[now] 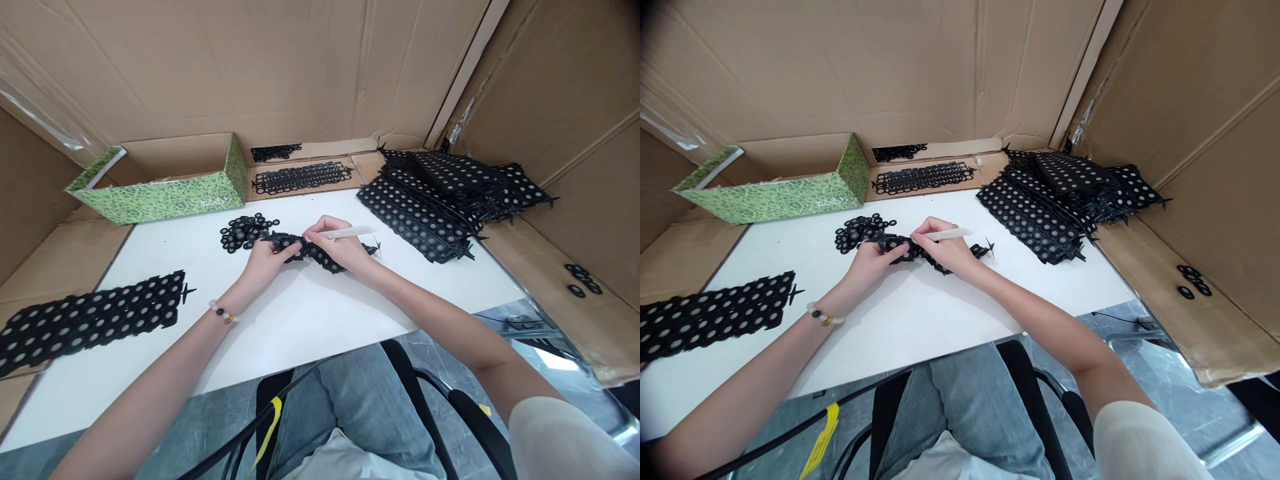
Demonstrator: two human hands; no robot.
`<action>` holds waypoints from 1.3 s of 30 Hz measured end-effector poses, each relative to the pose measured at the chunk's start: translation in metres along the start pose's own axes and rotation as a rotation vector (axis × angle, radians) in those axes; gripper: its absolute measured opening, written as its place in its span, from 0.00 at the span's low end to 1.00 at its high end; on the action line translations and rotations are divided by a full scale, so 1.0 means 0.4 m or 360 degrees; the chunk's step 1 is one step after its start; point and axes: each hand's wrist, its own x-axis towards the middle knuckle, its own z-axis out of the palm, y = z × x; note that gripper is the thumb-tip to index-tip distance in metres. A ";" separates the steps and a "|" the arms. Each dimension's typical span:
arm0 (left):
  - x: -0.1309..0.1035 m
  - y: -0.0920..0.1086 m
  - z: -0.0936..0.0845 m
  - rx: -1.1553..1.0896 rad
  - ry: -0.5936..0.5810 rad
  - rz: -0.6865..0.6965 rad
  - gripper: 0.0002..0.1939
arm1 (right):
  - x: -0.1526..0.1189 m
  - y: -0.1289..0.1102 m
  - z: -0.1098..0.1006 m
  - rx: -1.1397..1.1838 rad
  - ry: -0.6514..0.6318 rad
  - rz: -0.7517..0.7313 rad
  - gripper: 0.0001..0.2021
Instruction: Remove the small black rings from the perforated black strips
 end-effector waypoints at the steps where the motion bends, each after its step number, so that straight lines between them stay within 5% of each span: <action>1: 0.000 0.001 0.001 -0.0015 0.0003 -0.0002 0.14 | 0.000 0.001 0.000 -0.0001 0.0001 -0.0003 0.09; 23: 0.000 -0.025 0.007 -0.0081 0.0031 0.0019 0.11 | 0.005 0.019 0.001 -0.0027 -0.0087 -0.0055 0.06; 39: -0.005 -0.013 0.014 0.0253 -0.0111 0.0223 0.14 | -0.010 0.039 0.022 -0.0473 0.0002 -0.0227 0.06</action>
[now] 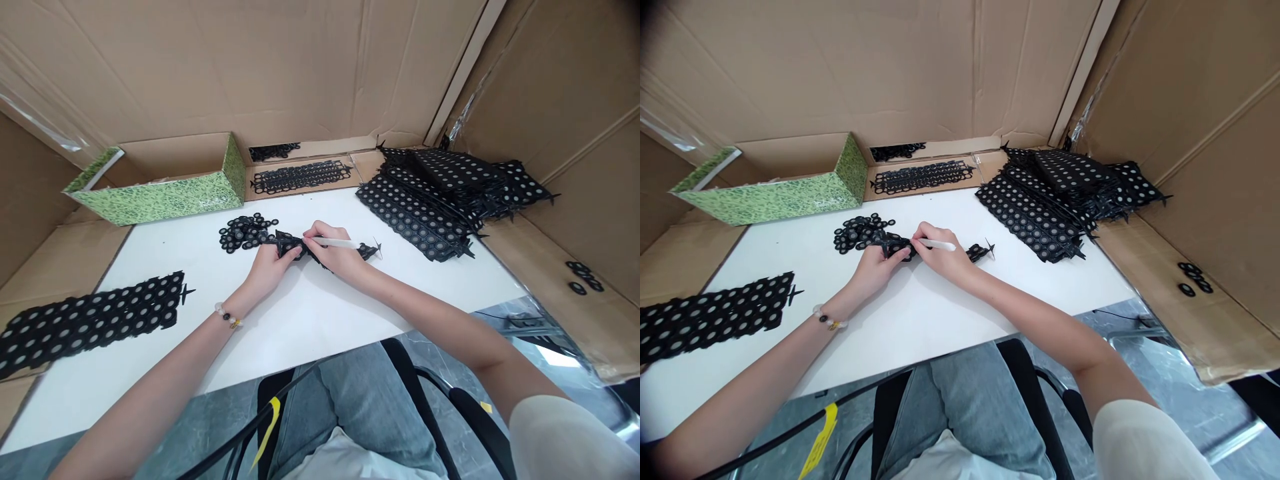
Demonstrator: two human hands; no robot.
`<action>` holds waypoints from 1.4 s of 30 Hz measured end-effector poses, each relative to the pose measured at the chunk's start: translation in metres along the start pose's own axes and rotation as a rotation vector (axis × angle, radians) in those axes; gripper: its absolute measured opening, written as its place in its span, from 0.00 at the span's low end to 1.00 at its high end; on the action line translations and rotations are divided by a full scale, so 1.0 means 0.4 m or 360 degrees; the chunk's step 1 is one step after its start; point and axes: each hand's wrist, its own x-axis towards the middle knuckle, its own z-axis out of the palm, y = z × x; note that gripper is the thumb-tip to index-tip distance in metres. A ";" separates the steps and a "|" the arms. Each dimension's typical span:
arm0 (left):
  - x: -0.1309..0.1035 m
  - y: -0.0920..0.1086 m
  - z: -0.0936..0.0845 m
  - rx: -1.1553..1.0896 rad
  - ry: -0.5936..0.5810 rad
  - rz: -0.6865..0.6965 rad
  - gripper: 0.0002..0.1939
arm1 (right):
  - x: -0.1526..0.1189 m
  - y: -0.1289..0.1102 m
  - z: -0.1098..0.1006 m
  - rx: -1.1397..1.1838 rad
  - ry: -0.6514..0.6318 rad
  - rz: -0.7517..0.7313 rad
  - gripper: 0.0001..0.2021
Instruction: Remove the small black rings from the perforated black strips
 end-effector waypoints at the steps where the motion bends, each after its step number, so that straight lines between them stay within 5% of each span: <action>1: 0.001 0.000 -0.002 0.0020 -0.0006 -0.0027 0.14 | 0.000 -0.002 -0.001 -0.0009 -0.0003 -0.0006 0.06; 8: 0.005 -0.009 0.000 -0.0188 0.0280 -0.0143 0.13 | 0.004 -0.011 -0.010 0.0025 -0.0026 0.0056 0.08; 18: -0.006 0.009 0.024 -0.0834 0.0150 -0.0447 0.17 | 0.002 0.002 0.000 0.0000 -0.0008 -0.0002 0.07; 25: -0.002 0.018 0.019 -0.0771 0.0098 -0.0447 0.18 | 0.012 -0.002 -0.011 0.0088 0.0047 0.0112 0.07; 30: 0.004 0.014 0.003 -0.0836 0.0236 -0.0507 0.22 | 0.021 -0.021 -0.029 0.0399 0.0128 0.0267 0.08; 34: 0.000 0.017 0.005 -0.0897 0.0295 -0.0503 0.19 | 0.022 -0.028 -0.031 0.0668 0.0095 0.0222 0.09; 42: -0.008 0.029 0.012 -0.0918 0.0291 -0.0446 0.18 | 0.014 -0.030 -0.026 0.0629 0.0105 0.0200 0.09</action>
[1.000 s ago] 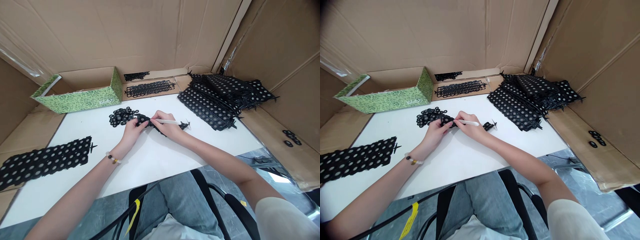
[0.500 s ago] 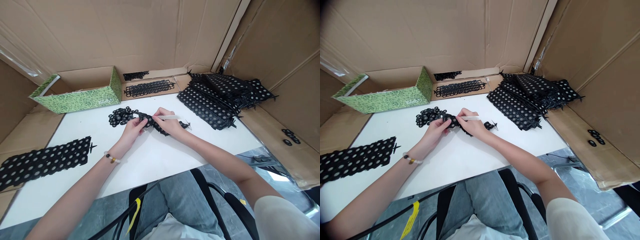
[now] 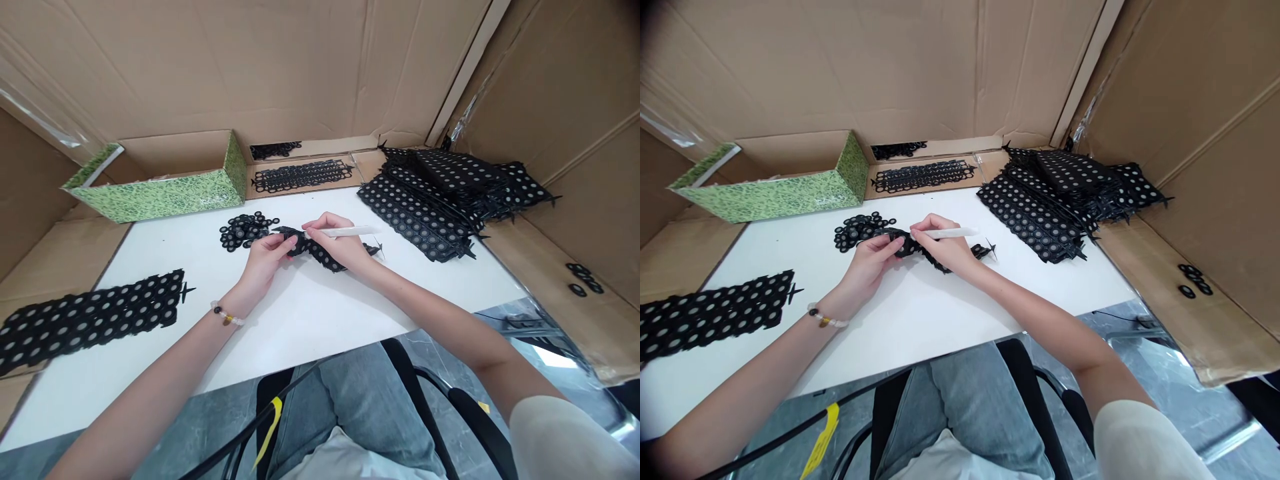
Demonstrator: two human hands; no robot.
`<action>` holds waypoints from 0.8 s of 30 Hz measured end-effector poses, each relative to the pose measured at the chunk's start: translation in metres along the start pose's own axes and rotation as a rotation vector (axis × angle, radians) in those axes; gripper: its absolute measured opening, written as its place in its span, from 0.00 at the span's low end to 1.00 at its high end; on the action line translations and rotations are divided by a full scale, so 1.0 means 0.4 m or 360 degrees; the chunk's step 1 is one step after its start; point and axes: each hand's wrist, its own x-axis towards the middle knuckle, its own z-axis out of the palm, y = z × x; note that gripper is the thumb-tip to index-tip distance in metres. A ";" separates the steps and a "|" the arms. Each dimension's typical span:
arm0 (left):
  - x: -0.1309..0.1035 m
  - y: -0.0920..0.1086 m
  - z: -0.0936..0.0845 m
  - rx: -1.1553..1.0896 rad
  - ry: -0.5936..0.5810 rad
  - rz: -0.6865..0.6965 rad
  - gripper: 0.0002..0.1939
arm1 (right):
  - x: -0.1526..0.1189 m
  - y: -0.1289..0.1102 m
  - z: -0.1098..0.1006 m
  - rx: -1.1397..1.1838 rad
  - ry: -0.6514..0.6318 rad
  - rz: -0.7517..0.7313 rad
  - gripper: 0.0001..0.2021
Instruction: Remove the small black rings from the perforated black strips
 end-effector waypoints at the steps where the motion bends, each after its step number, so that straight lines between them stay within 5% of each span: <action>1: -0.001 0.001 0.001 -0.0026 -0.0014 0.0007 0.18 | 0.000 0.001 0.000 -0.0020 -0.0006 0.0020 0.09; 24: -0.003 -0.012 0.005 -0.0224 -0.0102 -0.0163 0.21 | 0.002 0.003 -0.003 -0.0072 0.0033 0.0036 0.10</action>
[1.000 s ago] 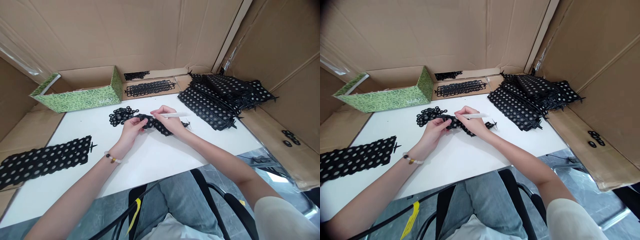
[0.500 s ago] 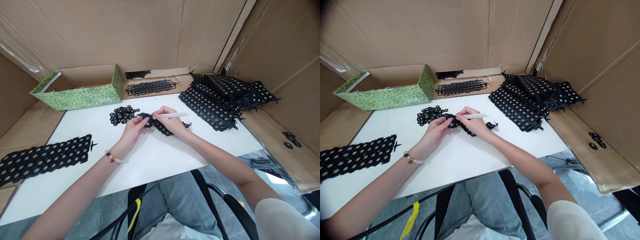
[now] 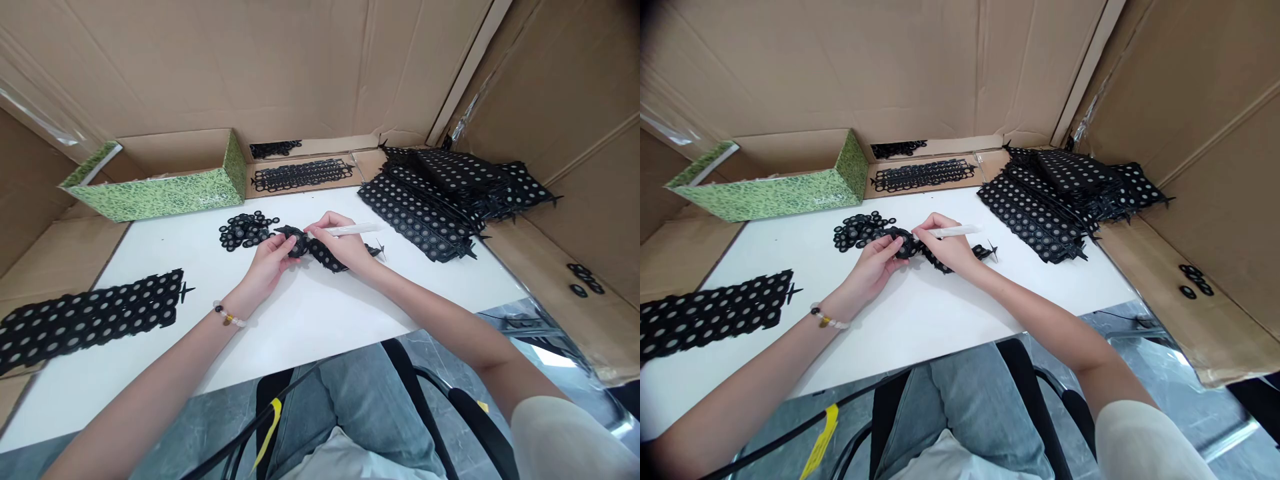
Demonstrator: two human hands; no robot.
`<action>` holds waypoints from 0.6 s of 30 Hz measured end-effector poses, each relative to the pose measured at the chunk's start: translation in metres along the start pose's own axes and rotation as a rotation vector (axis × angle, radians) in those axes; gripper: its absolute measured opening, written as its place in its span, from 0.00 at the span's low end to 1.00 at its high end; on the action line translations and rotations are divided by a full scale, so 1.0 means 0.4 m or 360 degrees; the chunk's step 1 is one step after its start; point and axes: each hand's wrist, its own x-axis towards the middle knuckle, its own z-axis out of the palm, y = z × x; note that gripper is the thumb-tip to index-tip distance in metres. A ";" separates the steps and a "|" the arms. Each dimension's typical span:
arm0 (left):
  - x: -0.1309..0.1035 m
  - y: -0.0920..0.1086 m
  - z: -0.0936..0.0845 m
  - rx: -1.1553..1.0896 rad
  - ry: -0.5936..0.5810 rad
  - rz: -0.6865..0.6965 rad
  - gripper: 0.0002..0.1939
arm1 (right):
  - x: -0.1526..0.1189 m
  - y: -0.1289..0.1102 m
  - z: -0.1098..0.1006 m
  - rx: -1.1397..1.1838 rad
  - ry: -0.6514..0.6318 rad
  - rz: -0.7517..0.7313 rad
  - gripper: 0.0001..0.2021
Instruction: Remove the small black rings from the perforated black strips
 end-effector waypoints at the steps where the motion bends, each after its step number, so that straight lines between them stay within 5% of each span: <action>1: 0.001 -0.001 -0.001 -0.0008 -0.0004 -0.0011 0.20 | 0.000 0.000 0.000 -0.0007 0.0002 -0.0003 0.10; 18: -0.001 -0.004 -0.003 -0.0078 -0.0002 -0.0075 0.19 | -0.011 -0.006 0.006 -0.0054 -0.0013 -0.0009 0.09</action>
